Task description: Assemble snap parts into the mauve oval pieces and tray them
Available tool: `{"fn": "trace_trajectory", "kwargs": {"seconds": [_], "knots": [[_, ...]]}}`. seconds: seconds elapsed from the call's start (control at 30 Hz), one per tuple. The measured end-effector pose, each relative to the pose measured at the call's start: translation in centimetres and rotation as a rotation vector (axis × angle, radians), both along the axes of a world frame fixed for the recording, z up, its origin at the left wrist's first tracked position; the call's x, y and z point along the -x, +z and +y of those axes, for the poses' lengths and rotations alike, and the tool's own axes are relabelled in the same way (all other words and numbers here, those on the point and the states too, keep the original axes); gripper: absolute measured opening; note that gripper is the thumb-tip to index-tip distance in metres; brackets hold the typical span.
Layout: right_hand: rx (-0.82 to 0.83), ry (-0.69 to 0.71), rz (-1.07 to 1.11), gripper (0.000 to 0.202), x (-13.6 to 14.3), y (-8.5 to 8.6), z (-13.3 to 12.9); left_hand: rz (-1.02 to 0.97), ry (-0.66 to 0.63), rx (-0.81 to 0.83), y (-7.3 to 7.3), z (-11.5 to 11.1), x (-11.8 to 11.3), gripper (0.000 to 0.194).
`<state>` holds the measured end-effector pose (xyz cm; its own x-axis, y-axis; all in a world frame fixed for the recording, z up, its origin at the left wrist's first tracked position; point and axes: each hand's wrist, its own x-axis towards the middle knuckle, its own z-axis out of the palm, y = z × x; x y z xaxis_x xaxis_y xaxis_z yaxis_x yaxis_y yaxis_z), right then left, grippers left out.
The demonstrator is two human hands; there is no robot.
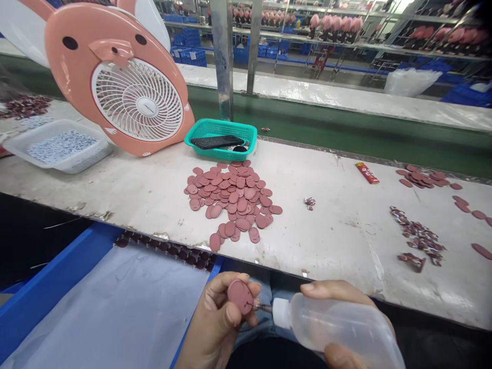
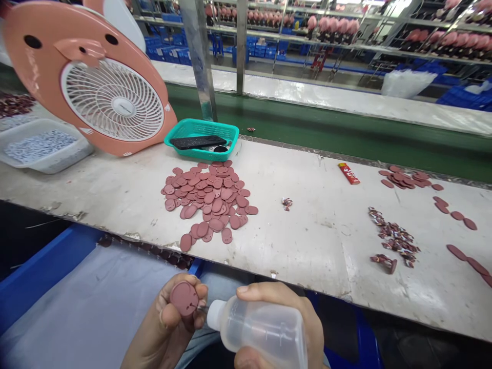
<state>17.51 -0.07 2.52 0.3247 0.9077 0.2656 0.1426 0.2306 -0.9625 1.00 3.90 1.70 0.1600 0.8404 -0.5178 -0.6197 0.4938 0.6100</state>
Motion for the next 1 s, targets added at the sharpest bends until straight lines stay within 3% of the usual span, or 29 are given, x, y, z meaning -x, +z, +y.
{"fn": "trace_trajectory", "kwargs": {"seconds": [0.33, 0.5, 0.7, 0.87, 1.0], "knots": [[-0.01, 0.058, 0.057, 0.035, -0.4, -0.6, 0.1, 0.004, -0.003, 0.024, -0.2, 0.1, 0.1, 0.046], [-0.065, -0.007, 0.025, 0.035, -0.1, -0.3, 0.7, 0.029, 0.002, 0.019, -0.1, 0.1, 0.0, 0.047], [-0.032, 0.028, 0.067, 0.033, 0.3, -0.3, 0.9, 0.013, -0.007, 0.008, -0.3, 0.0, -0.1, 0.045], [0.085, 0.105, 0.29, 0.035, -0.4, -0.8, 1.0, 0.002, -0.012, 0.008, -0.7, 0.3, -0.1, 0.045], [0.271, 0.188, 0.608, 0.068, -2.7, -1.0, 2.9, -0.01, 0.007, 0.019, -1.0, 1.0, 0.3, 0.044]]}}
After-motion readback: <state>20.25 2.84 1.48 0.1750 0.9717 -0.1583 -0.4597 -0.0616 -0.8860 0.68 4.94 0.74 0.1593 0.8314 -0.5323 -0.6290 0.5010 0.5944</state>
